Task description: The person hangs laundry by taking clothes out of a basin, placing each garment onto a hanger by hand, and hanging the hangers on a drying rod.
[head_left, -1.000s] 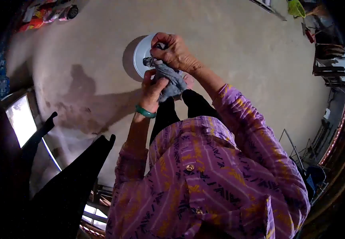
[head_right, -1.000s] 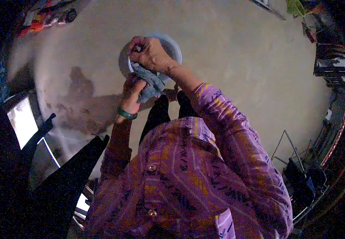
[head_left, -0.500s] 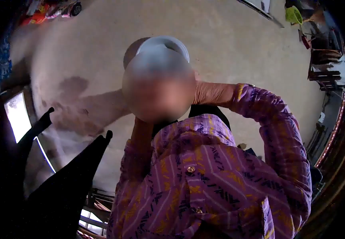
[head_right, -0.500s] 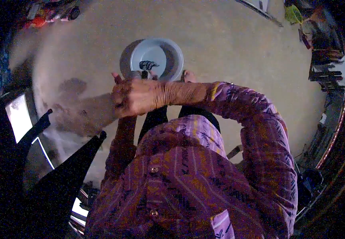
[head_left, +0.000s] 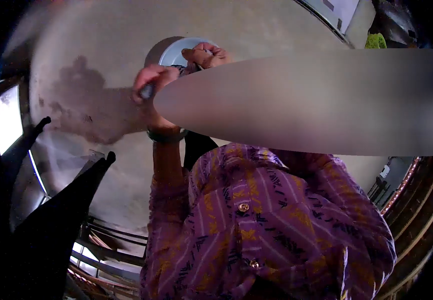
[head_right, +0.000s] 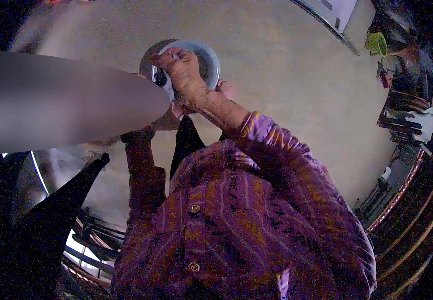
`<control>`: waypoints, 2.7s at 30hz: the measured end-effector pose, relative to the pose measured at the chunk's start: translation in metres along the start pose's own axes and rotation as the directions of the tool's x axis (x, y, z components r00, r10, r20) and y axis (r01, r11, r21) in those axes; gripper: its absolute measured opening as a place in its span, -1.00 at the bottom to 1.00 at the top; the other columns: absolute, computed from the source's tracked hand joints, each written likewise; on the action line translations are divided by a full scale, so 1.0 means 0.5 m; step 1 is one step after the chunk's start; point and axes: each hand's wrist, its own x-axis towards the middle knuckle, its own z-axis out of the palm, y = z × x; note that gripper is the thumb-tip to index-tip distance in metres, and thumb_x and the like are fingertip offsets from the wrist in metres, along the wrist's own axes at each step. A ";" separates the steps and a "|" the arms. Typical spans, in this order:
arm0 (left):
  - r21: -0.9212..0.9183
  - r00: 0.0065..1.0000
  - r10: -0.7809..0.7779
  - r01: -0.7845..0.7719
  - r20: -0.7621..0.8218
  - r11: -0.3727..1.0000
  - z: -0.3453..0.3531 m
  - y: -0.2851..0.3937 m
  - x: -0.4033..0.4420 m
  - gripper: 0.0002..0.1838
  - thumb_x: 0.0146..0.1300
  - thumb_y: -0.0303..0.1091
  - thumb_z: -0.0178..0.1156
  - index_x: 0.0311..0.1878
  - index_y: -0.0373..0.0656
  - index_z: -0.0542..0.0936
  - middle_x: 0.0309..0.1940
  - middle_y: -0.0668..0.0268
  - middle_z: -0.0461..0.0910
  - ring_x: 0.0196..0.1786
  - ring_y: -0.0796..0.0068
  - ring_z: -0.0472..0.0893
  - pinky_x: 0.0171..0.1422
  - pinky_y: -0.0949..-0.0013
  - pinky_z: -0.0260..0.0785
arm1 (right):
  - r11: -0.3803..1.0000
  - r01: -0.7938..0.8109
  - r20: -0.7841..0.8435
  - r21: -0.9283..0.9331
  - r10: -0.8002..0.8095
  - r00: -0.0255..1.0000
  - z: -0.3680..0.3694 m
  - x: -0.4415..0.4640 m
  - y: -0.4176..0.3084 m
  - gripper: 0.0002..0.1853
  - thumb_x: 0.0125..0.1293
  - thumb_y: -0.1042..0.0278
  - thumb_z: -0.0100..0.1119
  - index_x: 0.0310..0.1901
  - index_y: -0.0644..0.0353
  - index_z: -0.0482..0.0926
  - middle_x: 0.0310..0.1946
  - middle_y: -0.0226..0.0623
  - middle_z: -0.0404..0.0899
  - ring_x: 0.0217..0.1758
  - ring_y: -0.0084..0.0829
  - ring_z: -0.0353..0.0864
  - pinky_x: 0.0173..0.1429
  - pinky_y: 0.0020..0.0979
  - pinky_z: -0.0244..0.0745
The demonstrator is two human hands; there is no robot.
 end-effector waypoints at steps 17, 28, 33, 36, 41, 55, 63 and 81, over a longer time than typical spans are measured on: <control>-0.627 0.912 0.403 -0.358 -0.077 0.691 0.017 0.206 -0.043 -0.82 -0.48 -0.28 0.09 -0.73 0.00 0.30 -0.69 0.47 0.22 -0.52 0.51 0.26 -0.42 0.41 0.08 | 0.890 0.289 0.825 -0.354 0.151 0.545 -0.127 0.024 -0.012 -0.69 0.20 0.12 -0.06 -0.39 0.24 0.44 -0.58 -0.37 0.46 -0.52 -0.60 0.40 -0.38 -0.54 0.28; -0.609 0.900 0.434 -0.364 -0.036 0.705 0.014 0.189 -0.077 -0.90 -0.35 -0.31 0.13 -0.71 0.00 0.39 -0.68 0.46 0.30 -0.50 0.50 0.32 -0.35 0.41 0.16 | 0.739 0.176 0.566 -0.650 0.317 0.761 -0.130 0.009 0.034 -0.61 0.22 0.16 -0.16 -0.67 0.21 0.34 -0.78 -0.40 0.36 -0.71 -0.57 0.32 -0.56 -0.52 0.26; -0.655 0.895 0.445 -0.343 -0.011 0.674 0.020 0.198 -0.061 -0.82 -0.34 -0.31 0.19 -0.62 0.00 0.38 -0.62 0.40 0.24 -0.49 0.38 0.29 -0.39 0.27 0.16 | 0.752 0.554 0.779 -0.357 -0.087 0.621 -0.198 0.057 0.075 -0.71 0.22 0.22 -0.15 -0.51 0.26 0.39 -0.70 -0.39 0.38 -0.65 -0.54 0.33 -0.50 -0.50 0.29; -0.472 0.561 0.510 -0.226 0.652 0.852 -0.001 0.202 -0.007 -0.91 -0.28 -0.40 0.13 -0.72 -0.03 0.41 -0.62 0.39 0.39 -0.50 0.43 0.42 -0.25 0.28 0.26 | 0.695 0.565 0.786 -0.445 0.000 0.619 -0.187 0.071 0.031 -0.78 0.22 0.27 -0.12 -0.36 0.27 0.41 -0.65 -0.42 0.37 -0.60 -0.52 0.33 -0.46 -0.50 0.30; -0.852 0.909 -0.417 0.237 0.024 0.467 -0.007 0.140 0.046 -0.82 -0.18 -0.51 0.01 -0.40 -0.20 0.40 -0.48 0.22 0.40 -0.39 0.26 0.43 -0.12 0.35 0.29 | 0.988 -0.154 0.530 0.022 0.119 0.839 -0.115 0.033 -0.108 -0.76 0.14 0.26 -0.07 -0.29 0.27 0.43 -0.29 -0.28 0.46 -0.19 -0.44 0.42 -0.05 -0.48 0.30; -0.829 0.825 -0.547 0.206 -0.138 0.520 -0.210 0.133 0.152 -0.65 0.08 -0.26 0.16 -0.10 -0.21 0.38 -0.26 0.38 0.43 -0.18 0.59 0.39 -0.07 0.52 0.23 | 0.802 0.478 0.690 -0.359 -0.117 0.715 -0.057 -0.087 -0.332 -0.65 0.06 0.27 0.16 -0.15 0.28 0.40 -0.50 -0.39 0.46 -0.52 -0.58 0.41 -0.48 -0.57 0.34; -0.766 0.672 -0.589 0.629 0.449 0.132 -0.184 0.124 0.088 -0.27 0.02 0.00 0.16 0.22 0.03 0.08 0.19 0.22 0.09 0.10 0.24 0.29 0.10 0.17 0.18 | 0.968 0.000 0.666 -0.252 0.173 0.726 -0.002 -0.163 -0.358 -0.82 0.19 0.18 0.02 -0.49 0.00 0.34 -0.79 -0.57 0.19 -0.81 -0.74 0.04 -0.76 -0.70 -0.14; -0.918 0.938 -0.343 0.175 0.046 0.357 -0.147 0.175 0.194 -0.81 0.04 -0.33 0.11 -0.36 -0.25 0.41 -0.48 0.42 0.43 -0.37 0.60 0.41 -0.20 0.54 0.26 | -0.222 0.835 0.859 -0.504 -0.033 0.510 -0.091 -0.159 -0.532 -0.83 0.01 0.38 0.10 -0.38 0.30 0.44 -0.57 -0.21 0.46 -0.55 -0.44 0.37 -0.43 -0.45 0.31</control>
